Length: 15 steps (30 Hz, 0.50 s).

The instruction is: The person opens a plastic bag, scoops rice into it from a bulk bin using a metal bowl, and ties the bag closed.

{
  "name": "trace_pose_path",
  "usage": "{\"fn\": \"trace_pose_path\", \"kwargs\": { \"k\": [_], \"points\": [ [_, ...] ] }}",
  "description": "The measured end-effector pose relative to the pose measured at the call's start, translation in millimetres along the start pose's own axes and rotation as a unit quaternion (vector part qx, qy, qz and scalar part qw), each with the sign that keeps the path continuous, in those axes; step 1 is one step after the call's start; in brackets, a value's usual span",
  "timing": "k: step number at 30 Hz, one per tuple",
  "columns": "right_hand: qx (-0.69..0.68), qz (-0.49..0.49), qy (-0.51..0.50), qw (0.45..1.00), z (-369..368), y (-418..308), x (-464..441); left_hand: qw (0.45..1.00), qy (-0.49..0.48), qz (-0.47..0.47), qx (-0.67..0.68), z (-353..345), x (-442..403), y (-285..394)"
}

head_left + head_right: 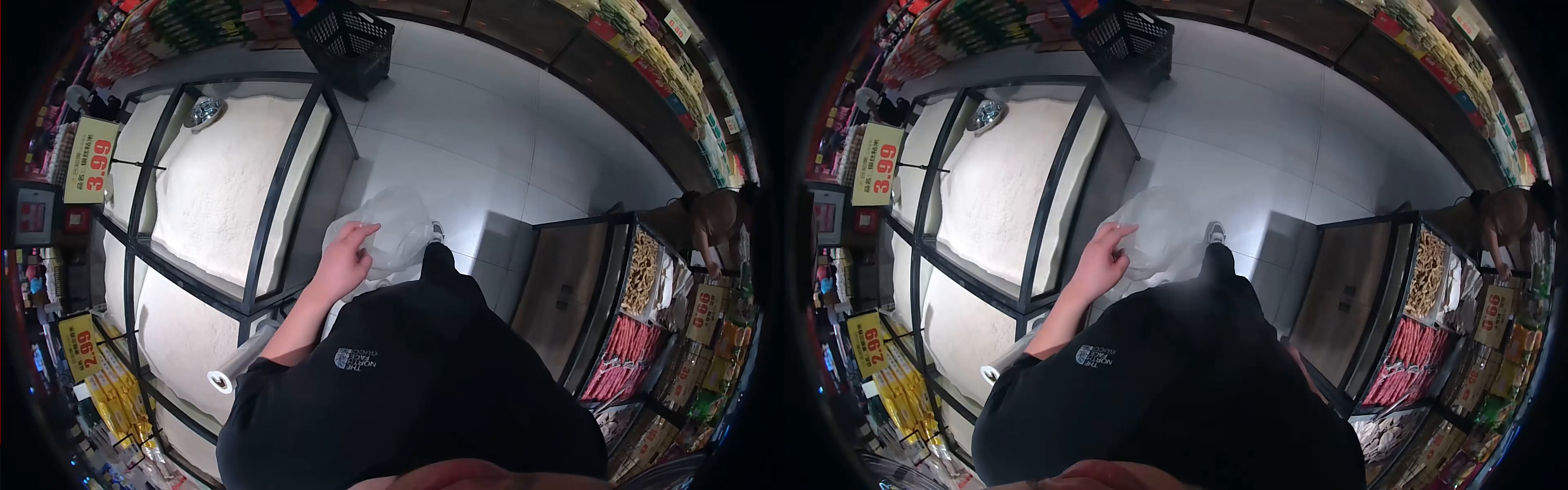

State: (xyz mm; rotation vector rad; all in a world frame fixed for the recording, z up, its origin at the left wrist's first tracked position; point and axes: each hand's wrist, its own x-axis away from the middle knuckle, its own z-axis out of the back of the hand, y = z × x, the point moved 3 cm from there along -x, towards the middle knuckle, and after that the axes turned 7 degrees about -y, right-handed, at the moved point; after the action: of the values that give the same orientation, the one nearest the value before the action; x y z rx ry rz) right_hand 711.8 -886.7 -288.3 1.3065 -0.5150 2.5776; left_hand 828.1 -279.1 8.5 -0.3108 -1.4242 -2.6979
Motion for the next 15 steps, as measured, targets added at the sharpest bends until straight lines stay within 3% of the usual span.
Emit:
{"fn": "trace_pose_path", "kwargs": {
  "k": [5,6,9,11,13,15],
  "points": [
    [0.068,0.101,-0.03,0.992,109,-62,-148,0.997,0.039,0.029,-0.053,33,-93,35],
    [0.099,0.055,-0.065,0.991,146,-107,-176,0.996,0.049,0.024,-0.066,39,-107,42],
    [0.046,0.195,0.074,0.977,260,-288,-184,0.993,0.085,0.03,-0.078,61,-137,64],
    [-0.054,0.37,0.05,0.926,318,-415,-174,0.99,0.11,0.049,-0.071,77,-152,74],
    [-0.095,0.427,-0.003,0.899,358,-532,-142,0.986,0.14,0.059,-0.065,95,-166,74],
    [-0.04,0.494,-0.028,0.868,381,-627,-119,0.982,0.17,0.058,-0.062,113,-176,69]
  ]
}}
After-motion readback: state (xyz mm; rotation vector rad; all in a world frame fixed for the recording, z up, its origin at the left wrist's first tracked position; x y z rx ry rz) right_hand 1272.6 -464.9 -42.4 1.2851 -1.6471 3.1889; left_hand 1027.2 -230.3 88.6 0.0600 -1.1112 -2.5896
